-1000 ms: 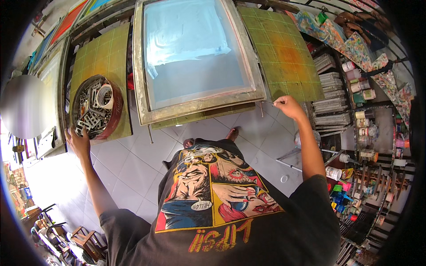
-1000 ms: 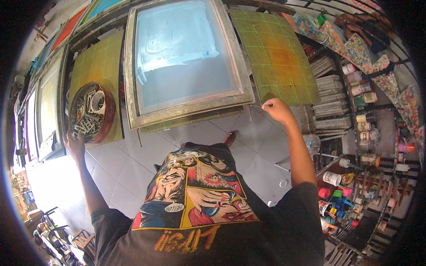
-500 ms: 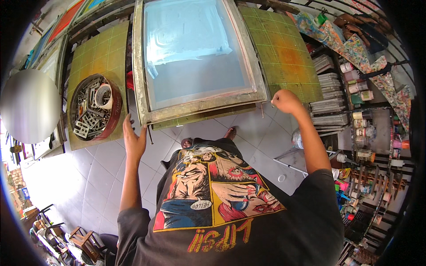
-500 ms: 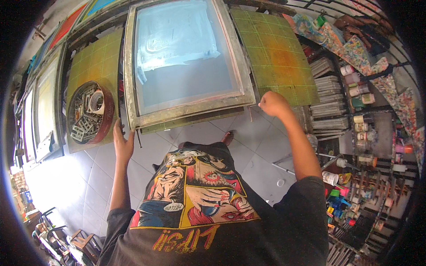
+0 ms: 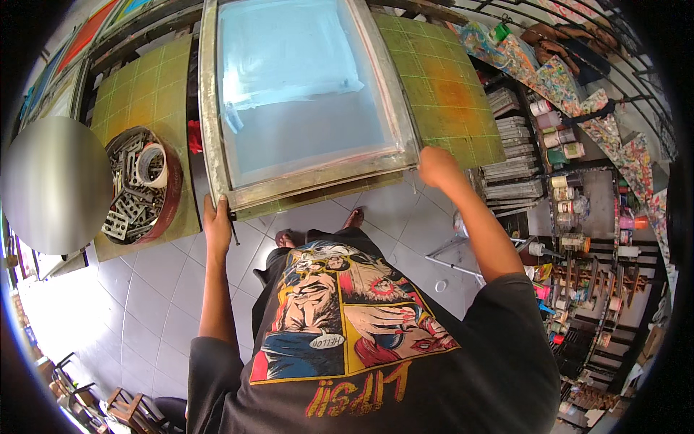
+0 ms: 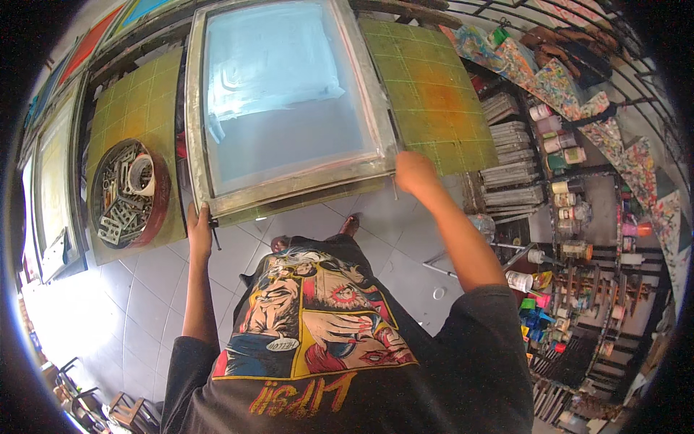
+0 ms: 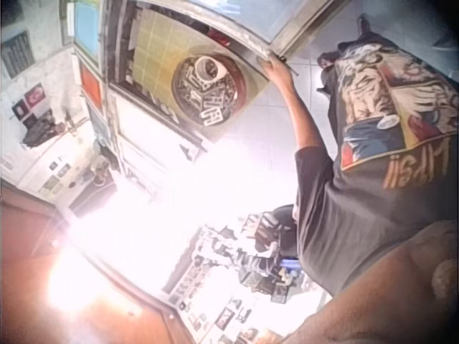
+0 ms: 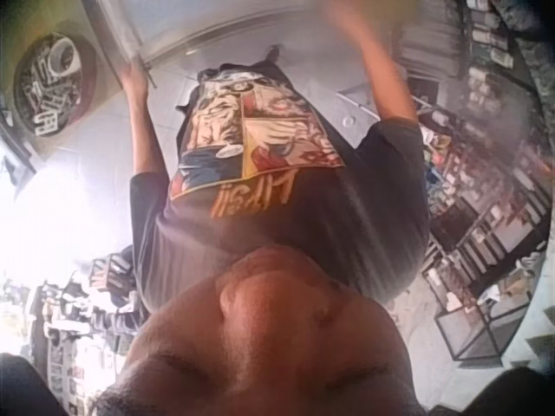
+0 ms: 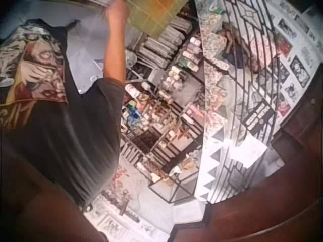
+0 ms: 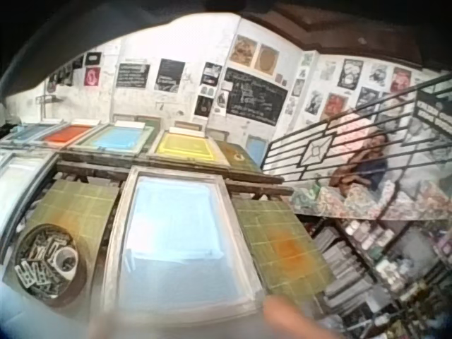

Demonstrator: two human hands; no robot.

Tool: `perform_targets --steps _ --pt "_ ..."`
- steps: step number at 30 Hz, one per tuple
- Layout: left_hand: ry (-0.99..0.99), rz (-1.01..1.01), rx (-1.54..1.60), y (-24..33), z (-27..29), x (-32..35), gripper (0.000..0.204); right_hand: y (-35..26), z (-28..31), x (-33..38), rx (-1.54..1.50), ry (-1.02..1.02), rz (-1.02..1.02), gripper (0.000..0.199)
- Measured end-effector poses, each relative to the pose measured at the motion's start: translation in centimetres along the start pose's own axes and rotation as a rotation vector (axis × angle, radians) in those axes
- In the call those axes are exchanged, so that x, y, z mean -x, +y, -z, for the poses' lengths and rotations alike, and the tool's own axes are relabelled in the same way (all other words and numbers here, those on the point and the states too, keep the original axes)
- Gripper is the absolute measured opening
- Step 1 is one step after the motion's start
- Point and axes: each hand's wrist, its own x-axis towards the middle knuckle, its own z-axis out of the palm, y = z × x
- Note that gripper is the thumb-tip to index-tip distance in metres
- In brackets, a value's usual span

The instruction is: The person places a window frame on a workbench and uses a wrench to tighten a metal latch mechanism on the frame. They then pick up a second window frame with a red tint, place it on the bench, and repeat the tightening process on its latch.

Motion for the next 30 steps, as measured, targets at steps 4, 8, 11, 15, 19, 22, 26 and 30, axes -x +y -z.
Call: perform_targets --steps 4,8,11,15,19,22,26,30 --pt "0.014 -0.015 0.122 -2.0 0.1 -0.7 0.029 1.8 1.2 -0.8 -0.067 -0.136 0.025 0.02" --pt "0.048 -0.046 0.047 0.4 -0.8 0.0 0.028 -0.5 0.6 0.3 -0.001 -0.005 -0.057 0.019" --pt "0.027 0.009 0.155 -0.4 -0.1 -0.3 0.028 -2.5 0.5 -0.6 0.099 -0.033 -0.089 0.019" --pt "0.005 0.123 0.042 0.3 -0.1 -0.1 0.029 -4.3 2.5 1.3 0.096 -0.093 -0.144 0.019" --pt "0.03 -0.009 0.079 -0.2 -0.2 -0.2 0.028 -3.5 1.0 0.5 0.135 -0.043 -0.164 0.021" --pt "0.03 0.041 0.062 -0.7 -0.5 -0.3 0.026 -3.7 0.6 0.1 0.123 -0.033 -0.191 0.021" --pt "0.04 -0.01 0.051 -1.0 -0.5 -0.3 0.027 -4.0 0.9 0.2 0.108 -0.04 -0.201 0.021" --pt "0.03 0.043 0.081 -1.8 -0.6 -0.6 0.028 -4.4 1.5 0.2 0.137 -0.099 -0.228 0.021"
